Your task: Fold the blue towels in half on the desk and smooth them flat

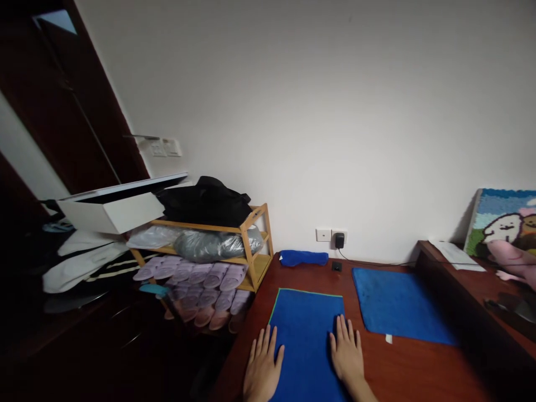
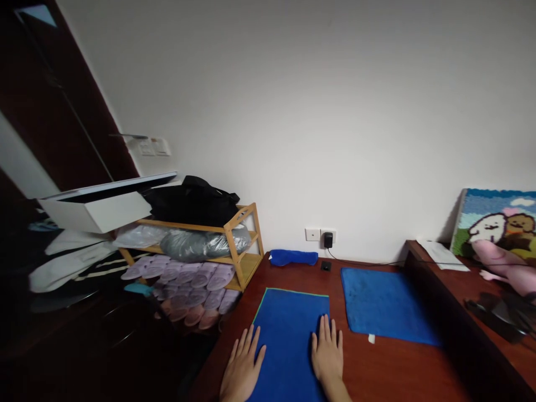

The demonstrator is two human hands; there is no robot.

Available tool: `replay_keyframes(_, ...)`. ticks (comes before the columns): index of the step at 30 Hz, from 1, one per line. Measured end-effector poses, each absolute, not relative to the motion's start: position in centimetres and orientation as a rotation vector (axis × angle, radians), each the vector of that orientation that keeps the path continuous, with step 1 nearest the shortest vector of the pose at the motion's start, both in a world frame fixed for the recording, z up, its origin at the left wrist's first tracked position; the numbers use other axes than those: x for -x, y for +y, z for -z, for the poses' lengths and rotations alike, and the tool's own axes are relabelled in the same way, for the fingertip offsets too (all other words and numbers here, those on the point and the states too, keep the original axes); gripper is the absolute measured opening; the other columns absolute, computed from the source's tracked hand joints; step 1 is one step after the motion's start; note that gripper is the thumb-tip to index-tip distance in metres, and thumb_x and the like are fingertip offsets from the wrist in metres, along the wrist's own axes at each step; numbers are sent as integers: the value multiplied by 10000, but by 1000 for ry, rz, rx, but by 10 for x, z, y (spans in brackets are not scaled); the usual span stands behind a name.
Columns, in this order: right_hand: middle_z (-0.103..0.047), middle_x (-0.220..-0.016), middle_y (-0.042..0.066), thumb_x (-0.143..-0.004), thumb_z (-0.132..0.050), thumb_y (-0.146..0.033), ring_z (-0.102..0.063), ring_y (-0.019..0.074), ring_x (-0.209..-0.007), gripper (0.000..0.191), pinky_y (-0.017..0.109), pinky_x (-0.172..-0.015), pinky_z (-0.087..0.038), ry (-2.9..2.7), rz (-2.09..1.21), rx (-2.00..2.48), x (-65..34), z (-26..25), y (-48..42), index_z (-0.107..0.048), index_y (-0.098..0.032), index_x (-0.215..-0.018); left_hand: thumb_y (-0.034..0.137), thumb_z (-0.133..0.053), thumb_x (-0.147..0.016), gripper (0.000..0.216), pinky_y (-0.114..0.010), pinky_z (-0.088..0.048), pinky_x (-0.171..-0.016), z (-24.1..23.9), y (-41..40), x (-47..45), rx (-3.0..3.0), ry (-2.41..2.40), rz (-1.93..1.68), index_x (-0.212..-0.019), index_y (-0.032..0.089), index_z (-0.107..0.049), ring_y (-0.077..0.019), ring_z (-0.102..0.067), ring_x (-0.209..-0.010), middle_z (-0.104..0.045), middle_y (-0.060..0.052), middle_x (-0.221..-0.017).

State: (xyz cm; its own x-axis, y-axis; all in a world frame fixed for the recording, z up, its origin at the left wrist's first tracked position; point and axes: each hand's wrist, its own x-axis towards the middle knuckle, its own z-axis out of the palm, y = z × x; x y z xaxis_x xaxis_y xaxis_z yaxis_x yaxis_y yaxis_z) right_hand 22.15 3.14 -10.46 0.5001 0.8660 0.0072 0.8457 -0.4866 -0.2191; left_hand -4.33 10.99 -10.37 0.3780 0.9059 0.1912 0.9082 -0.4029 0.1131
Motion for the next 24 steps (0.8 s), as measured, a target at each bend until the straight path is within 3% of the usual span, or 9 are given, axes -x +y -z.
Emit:
replay_keyframes(11, -121, -1693, 9, -1006, -134, -474, -76, 225, -1572, 692, 445, -1274, -44, -1533, -219, 2538, -259, 96, 80, -137, -131, -1607, 543, -274, -1044, 635, -547, -304, -1238, 114, 114, 48, 2611, -1654, 383, -1604, 273, -142, -279, -265, -1538, -233, -33, -1678)
replay_keyframes(17, -136, -1690, 6, -999, -171, -452, -90, 225, -1571, 680, 452, -1274, -35, -1508, -279, 2471, -258, 93, 79, -171, -141, -1604, 511, -277, -1041, 603, -550, -360, -1215, 124, 127, 54, 2591, -1592, 256, -1580, 240, -303, -289, -334, -1508, -350, -45, -1636)
replay_keyframes(24, -152, -1683, 13, -1001, -169, -433, -96, 229, -1569, 670, 449, -1274, -55, -1498, -270, 2454, -258, 87, 77, -180, -133, -1600, 439, -257, -1066, 564, -458, -362, -1234, 107, 124, -59, 2875, -1188, 401, -1598, 253, -238, -221, -323, -1514, -327, -15, -1649)
